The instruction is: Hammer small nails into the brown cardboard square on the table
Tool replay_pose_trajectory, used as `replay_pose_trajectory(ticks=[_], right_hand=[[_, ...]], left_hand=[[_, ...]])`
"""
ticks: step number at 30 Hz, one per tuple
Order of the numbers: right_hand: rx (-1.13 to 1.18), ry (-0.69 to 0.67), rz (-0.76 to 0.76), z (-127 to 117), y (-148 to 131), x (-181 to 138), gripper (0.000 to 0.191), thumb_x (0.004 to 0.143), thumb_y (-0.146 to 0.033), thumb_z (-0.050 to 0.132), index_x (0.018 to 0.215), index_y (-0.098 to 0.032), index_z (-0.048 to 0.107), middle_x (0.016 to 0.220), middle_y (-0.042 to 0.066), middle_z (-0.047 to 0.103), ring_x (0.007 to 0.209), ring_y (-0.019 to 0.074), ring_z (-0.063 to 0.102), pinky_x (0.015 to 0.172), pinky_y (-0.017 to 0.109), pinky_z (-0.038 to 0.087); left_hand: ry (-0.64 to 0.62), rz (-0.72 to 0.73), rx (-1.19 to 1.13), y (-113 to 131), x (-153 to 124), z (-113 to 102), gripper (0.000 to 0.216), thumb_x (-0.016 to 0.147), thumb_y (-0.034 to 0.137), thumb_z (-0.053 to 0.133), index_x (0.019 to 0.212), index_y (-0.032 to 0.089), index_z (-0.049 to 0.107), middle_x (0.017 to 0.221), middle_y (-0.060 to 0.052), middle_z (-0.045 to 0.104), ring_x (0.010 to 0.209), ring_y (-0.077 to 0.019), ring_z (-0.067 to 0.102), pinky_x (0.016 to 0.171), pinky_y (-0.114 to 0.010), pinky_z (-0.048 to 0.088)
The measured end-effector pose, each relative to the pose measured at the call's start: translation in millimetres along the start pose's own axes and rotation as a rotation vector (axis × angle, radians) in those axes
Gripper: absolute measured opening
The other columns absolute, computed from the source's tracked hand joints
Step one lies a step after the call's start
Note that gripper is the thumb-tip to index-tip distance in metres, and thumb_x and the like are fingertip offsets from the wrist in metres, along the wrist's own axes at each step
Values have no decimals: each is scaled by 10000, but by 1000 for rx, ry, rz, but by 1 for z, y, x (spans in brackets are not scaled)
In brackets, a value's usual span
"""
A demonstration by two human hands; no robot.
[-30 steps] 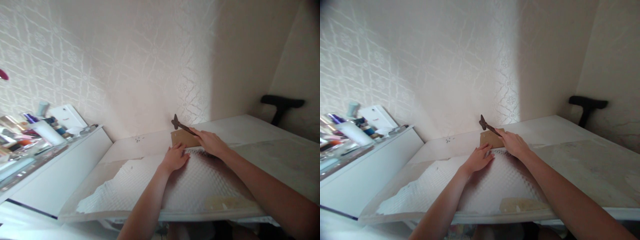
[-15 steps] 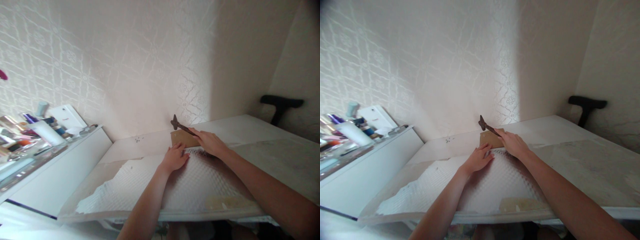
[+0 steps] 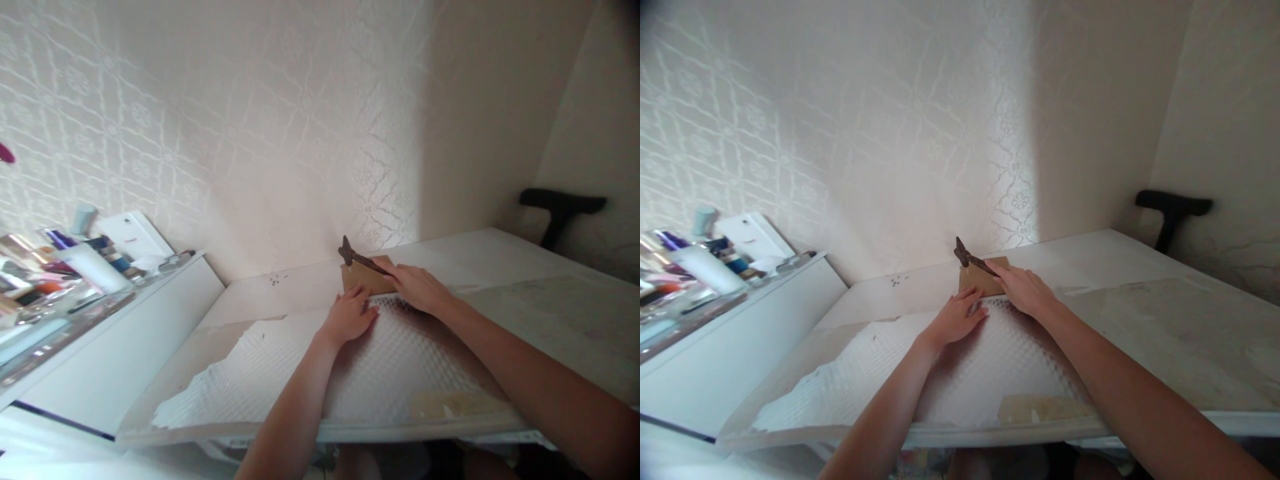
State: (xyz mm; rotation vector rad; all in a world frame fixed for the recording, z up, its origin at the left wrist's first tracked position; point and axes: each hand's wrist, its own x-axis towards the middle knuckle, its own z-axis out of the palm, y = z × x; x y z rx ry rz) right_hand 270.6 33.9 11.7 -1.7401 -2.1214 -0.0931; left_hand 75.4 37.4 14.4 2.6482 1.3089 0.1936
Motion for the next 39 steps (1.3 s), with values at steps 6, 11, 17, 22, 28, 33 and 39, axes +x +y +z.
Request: replay_pose_trajectory(ticks=[6,11,17,22,28,33,39], right_hand=[[-67,19,25,-6,-3,-1,482,976,-307,312,1457,-316,293,1098,91,640,877,255,638,706,321,455],[-168,142,213,-15,1,-3,472,966,-384,335,1428,-294,357,1087,100,634,814,257,642,675,339,461],[-186,104,458,-12,21,-3,477,926,-379,427,1379,-228,435,1062,135,644,859,266,639,702,345,469],[-187,75,594,-9,39,-3,467,910,-369,450,1346,-203,478,1065,157,645,903,294,635,726,377,479],[-189,46,634,-7,50,-5,420,904,-322,430,1275,-167,550,1030,185,643,903,313,636,715,392,483],[-202,43,623,-4,52,-4,366,885,-299,430,1148,-137,627,996,211,635,855,323,644,668,401,486],[-177,-3,625,-2,49,-1,369,876,-271,409,1102,-117,657,1003,226,625,878,339,637,676,419,492]], left_hand=[[-6,-4,8,0,0,0,583,912,476,304,1398,161,364,1486,-122,332,1392,-256,260,1122,-504,228],[-24,-8,10,0,-1,-2,582,913,471,304,1410,171,344,1498,-120,307,1396,-245,253,1125,-497,223],[-32,-1,13,-1,0,-1,593,915,472,296,1414,156,338,1507,-127,283,1402,-244,236,1132,-489,208],[-48,-17,14,0,1,-2,598,915,481,295,1420,163,330,1507,-125,282,1405,-242,226,1135,-477,205],[-29,-13,5,0,0,-1,592,913,479,299,1413,166,344,1501,-121,299,1402,-245,235,1130,-486,214],[-13,-8,0,-1,0,0,582,911,475,308,1409,178,351,1501,-116,302,1399,-243,245,1129,-485,218],[-15,-6,10,-1,0,0,585,913,467,311,1410,160,350,1494,-124,312,1394,-252,255,1127,-494,220]])
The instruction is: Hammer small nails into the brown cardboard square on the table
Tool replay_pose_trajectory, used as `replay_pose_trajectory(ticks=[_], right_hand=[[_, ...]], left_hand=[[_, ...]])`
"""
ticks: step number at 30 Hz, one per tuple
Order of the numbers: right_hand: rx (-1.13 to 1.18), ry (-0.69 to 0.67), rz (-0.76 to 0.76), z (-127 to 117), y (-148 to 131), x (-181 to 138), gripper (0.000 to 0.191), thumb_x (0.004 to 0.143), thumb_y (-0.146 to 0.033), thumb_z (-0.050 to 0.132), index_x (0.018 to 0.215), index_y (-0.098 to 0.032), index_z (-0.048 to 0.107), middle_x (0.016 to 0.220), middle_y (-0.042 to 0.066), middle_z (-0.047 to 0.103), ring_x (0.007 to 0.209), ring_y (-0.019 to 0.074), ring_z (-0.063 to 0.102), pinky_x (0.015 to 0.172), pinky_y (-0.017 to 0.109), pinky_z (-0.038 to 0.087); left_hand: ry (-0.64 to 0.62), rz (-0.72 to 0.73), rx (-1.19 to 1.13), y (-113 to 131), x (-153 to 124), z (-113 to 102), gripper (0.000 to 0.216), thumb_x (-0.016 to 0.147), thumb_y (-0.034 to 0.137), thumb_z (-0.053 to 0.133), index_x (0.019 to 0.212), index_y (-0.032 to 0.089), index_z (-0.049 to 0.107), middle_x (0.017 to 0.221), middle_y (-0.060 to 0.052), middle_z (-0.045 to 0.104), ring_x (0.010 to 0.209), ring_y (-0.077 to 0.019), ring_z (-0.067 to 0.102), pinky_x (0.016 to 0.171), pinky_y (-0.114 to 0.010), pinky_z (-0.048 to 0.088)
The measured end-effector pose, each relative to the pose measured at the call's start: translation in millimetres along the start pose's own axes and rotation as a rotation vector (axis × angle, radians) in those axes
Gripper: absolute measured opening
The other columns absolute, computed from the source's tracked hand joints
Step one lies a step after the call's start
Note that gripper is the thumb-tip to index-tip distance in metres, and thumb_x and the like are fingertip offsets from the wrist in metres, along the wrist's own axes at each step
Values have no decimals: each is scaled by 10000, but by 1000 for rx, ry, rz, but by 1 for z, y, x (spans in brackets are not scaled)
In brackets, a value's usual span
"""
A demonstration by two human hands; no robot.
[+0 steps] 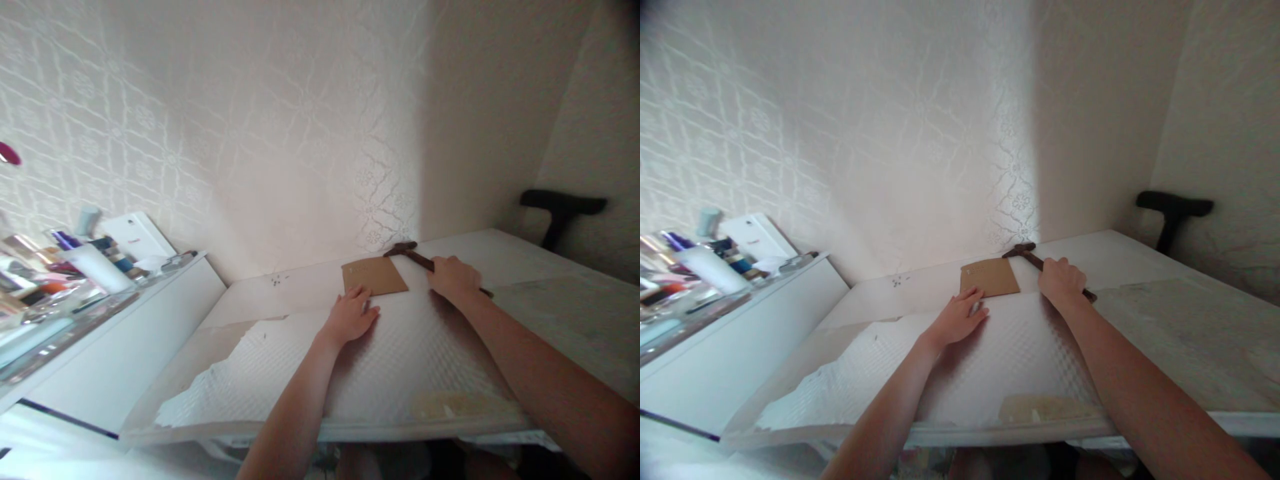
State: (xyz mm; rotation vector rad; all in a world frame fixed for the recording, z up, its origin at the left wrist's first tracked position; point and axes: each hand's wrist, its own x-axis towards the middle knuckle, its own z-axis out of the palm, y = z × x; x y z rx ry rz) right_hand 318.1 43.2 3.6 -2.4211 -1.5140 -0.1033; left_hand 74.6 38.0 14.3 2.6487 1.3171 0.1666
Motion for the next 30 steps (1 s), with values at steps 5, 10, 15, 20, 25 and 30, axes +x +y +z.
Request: replay_pose_trajectory(ticks=[5,10,15,20,25,30], right_hand=[[-17,-57,-26,-6,-5,-5,380,878,-276,400,1112,-115,653,1035,219,621,940,340,612,711,421,485],[-8,63,-118,-11,-13,-10,373,880,-251,397,1131,-119,640,1044,211,621,978,344,577,749,437,470],[207,156,-447,7,-26,-8,415,904,-204,383,1279,-121,540,1197,160,591,1083,259,550,921,377,432],[273,37,-699,31,-36,-6,406,907,-185,394,1276,-120,549,1301,155,540,1220,237,474,1034,400,358],[276,-21,-722,31,-39,-3,340,919,-222,396,1125,-154,658,1199,125,619,1152,229,538,996,371,400],[270,-48,-713,24,-42,-6,335,918,-229,402,1105,-167,672,1205,128,614,1140,244,546,953,369,434]], left_hand=[[39,5,-6,0,1,1,554,916,456,318,1378,162,404,1468,-112,368,1370,-240,311,1116,-461,264],[152,-39,-54,1,3,-1,472,904,384,386,1300,156,504,1371,-85,505,1269,-203,454,1093,-346,324],[296,-78,-103,2,6,2,349,891,312,416,1146,174,612,1165,-58,650,1092,-188,575,1006,-304,413],[414,-141,-37,-8,12,7,295,884,245,405,1061,200,638,1101,-48,669,1031,-180,595,970,-300,430],[384,-141,192,-39,26,-13,317,879,235,402,1092,191,633,1129,-56,659,1057,-201,578,1012,-344,380],[349,-376,394,-102,38,-47,365,882,230,373,1156,161,604,1161,-87,643,1062,-222,578,966,-350,404]])
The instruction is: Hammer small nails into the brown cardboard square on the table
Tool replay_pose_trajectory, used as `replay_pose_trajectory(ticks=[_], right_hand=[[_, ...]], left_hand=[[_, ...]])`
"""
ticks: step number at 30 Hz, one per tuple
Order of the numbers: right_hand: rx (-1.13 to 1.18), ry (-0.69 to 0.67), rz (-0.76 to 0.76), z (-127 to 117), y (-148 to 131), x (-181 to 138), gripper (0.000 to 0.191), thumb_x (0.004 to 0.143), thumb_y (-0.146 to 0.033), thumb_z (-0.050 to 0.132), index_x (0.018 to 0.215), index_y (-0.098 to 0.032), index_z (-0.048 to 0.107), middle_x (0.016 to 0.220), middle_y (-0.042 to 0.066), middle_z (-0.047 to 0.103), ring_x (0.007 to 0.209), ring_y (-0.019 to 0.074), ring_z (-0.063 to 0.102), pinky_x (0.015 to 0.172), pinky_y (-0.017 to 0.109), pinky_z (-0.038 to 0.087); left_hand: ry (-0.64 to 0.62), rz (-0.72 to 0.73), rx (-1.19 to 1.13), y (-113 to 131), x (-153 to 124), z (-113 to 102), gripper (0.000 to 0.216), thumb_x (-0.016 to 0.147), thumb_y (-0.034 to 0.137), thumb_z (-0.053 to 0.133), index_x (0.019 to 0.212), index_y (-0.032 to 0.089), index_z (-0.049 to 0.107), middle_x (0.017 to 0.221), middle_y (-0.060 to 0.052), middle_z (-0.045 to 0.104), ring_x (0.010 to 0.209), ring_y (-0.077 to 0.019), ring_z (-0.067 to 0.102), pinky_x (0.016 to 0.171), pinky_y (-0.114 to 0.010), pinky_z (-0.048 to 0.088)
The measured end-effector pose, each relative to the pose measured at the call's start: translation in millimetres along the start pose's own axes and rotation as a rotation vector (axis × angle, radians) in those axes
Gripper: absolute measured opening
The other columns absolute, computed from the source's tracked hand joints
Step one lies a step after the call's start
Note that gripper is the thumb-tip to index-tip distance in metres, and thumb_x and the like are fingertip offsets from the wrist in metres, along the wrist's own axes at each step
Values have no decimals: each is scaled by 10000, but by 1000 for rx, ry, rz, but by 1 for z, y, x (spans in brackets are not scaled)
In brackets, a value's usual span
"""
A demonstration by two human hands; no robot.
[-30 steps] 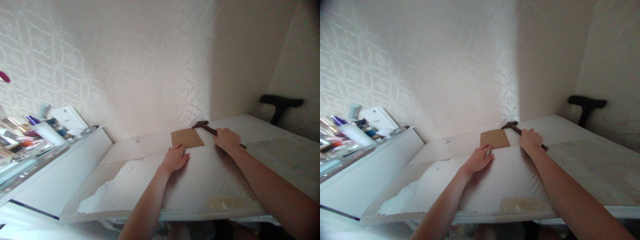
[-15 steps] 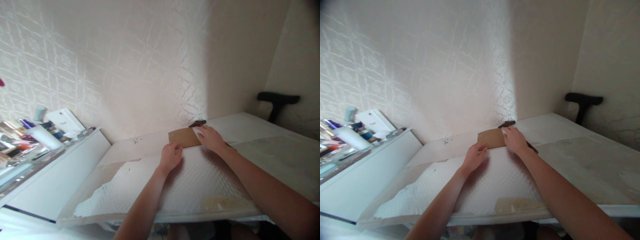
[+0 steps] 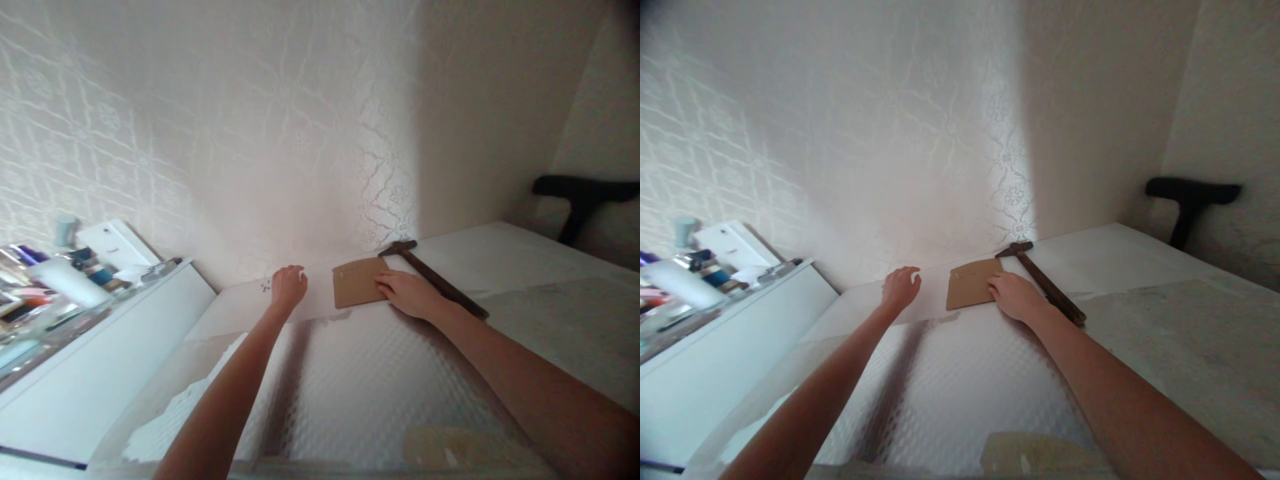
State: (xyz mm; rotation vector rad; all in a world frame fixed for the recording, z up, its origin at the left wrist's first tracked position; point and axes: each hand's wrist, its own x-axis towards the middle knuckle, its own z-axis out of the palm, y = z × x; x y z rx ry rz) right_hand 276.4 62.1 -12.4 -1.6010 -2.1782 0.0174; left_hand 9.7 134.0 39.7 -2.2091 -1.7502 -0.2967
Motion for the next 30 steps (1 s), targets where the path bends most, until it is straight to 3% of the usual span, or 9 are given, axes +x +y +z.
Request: replay_pose_trajectory(ticks=[5,9,22,26,30], right_hand=[[16,10,18,0,-2,-1,323,914,-237,413,1087,-192,683,1194,107,622,1145,248,540,954,370,435],[20,21,18,1,-2,-2,331,914,-237,404,1092,-188,679,1214,100,612,1153,245,533,965,369,427],[15,7,38,-1,-4,-3,364,927,-244,374,1127,-164,667,1239,109,596,1150,234,535,988,354,410],[11,17,35,0,-4,-3,352,926,-241,389,1135,-167,663,1241,102,596,1167,236,521,1005,360,396],[14,23,26,0,-4,-3,332,922,-234,402,1089,-177,683,1235,98,600,1165,241,524,1005,362,397]], left_hand=[[-159,-191,166,-52,25,9,376,869,239,380,1169,179,598,1197,-112,618,1129,-274,538,912,-407,436],[-259,-316,109,-67,36,18,370,850,292,429,1175,230,593,1244,-75,600,1181,-279,505,902,-403,452],[-231,-408,100,-65,43,33,265,824,218,433,979,162,642,1085,-154,659,1048,-263,579,842,-383,465],[-190,-375,71,-60,44,32,268,825,173,433,980,158,651,1120,-145,652,1061,-254,576,874,-377,458],[-133,-288,-58,-40,50,23,302,854,167,411,989,175,682,1120,-114,663,1061,-231,586,919,-349,441]])
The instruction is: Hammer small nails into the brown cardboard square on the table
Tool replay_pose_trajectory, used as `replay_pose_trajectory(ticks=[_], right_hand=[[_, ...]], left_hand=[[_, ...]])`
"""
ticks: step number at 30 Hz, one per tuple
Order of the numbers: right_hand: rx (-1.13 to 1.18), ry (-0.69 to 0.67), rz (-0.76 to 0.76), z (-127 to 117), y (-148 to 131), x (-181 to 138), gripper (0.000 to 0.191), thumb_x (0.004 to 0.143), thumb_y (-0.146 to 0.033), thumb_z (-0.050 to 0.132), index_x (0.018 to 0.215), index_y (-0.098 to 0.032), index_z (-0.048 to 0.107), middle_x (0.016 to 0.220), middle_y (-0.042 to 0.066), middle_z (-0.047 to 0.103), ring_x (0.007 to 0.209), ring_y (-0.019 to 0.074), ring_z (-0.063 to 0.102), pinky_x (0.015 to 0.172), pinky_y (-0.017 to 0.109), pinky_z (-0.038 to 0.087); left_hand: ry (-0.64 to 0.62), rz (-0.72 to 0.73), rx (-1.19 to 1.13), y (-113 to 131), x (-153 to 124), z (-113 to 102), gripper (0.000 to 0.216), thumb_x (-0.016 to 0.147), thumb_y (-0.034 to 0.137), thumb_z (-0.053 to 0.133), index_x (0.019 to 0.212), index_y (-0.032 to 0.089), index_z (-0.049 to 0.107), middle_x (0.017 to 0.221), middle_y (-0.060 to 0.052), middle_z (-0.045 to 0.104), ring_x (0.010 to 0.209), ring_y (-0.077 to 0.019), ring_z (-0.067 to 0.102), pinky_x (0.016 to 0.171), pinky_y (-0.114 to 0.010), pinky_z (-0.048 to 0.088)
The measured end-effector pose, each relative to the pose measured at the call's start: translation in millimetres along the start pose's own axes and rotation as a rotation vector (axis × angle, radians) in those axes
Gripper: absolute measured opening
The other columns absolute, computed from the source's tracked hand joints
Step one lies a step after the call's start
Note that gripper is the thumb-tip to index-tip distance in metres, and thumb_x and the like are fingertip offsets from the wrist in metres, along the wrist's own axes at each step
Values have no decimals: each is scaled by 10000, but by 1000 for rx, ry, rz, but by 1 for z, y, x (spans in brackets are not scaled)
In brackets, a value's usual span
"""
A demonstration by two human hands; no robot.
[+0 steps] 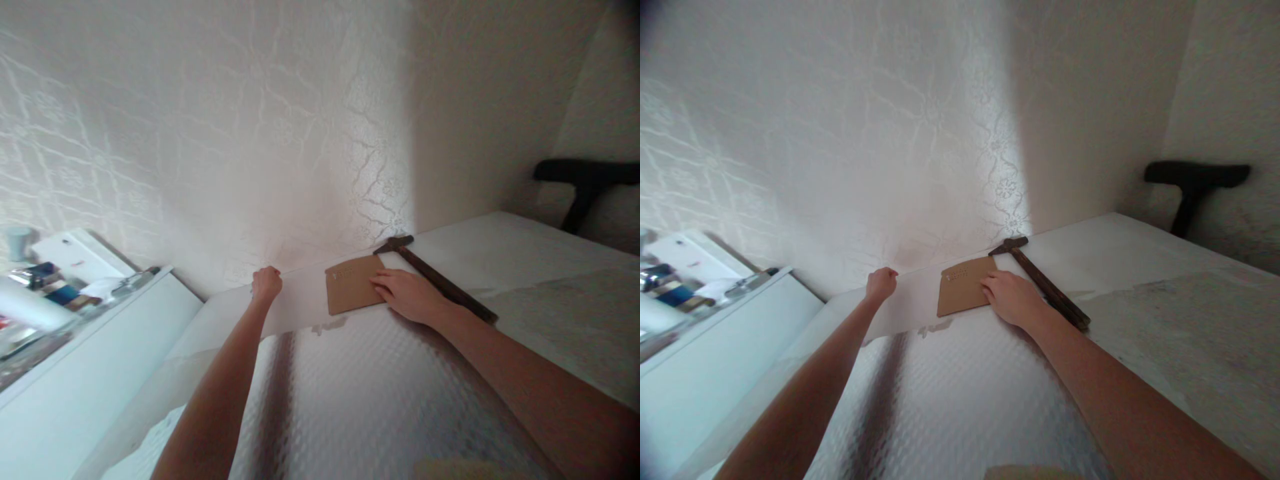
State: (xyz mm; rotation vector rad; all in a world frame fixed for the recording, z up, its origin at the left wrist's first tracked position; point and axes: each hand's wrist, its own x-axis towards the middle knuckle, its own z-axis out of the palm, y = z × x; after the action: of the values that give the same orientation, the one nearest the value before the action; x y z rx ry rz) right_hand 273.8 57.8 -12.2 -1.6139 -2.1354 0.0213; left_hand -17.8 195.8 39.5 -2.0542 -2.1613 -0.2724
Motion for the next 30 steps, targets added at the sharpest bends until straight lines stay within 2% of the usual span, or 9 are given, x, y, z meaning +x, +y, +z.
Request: replay_pose_trajectory(ticks=[4,8,11,13,17,21,30], right_hand=[[-22,-15,-26,-1,1,1,338,917,-218,394,1095,-171,678,1220,110,606,1152,254,534,998,379,403],[-22,-34,-52,0,4,3,332,906,-211,406,1079,-188,688,1200,105,619,1133,256,549,980,383,421],[-10,-53,-68,-2,7,5,322,895,-213,426,1074,-200,694,1184,92,631,1126,251,557,970,369,429],[12,-72,-85,-4,10,5,322,885,-215,446,1097,-196,687,1168,86,642,1128,245,557,971,358,427],[62,-105,-131,-9,12,2,319,860,-245,493,1102,-173,687,1153,92,650,1091,249,581,960,364,438],[51,-137,-157,-11,6,-2,310,842,-271,519,1088,-205,696,1169,73,644,1041,247,609,917,363,466],[54,-143,-118,-13,5,-3,336,847,-308,498,1109,-211,684,1117,53,670,1017,250,617,915,374,470]], left_hand=[[54,88,-255,35,-15,-13,275,869,198,447,998,165,687,1075,-94,687,1019,-208,611,916,-311,444],[62,147,-619,68,-47,-22,220,820,200,537,958,146,699,977,-84,715,891,-172,643,841,-279,470],[20,118,-927,86,-75,-19,214,784,208,575,930,125,707,914,-83,724,834,-151,651,789,-252,481],[-3,78,-1054,92,-90,-14,230,777,220,577,940,126,709,910,-76,726,831,-147,652,775,-247,485],[38,34,-1036,90,-104,-4,218,763,195,584,913,123,725,896,-81,729,837,-152,653,804,-251,478],[53,67,-956,80,-102,0,221,770,211,593,927,143,733,918,-77,731,866,-163,655,821,-260,476],[-98,89,-862,74,-91,10,198,756,168,596,893,153,738,887,-67,732,856,-167,658,771,-245,480]])
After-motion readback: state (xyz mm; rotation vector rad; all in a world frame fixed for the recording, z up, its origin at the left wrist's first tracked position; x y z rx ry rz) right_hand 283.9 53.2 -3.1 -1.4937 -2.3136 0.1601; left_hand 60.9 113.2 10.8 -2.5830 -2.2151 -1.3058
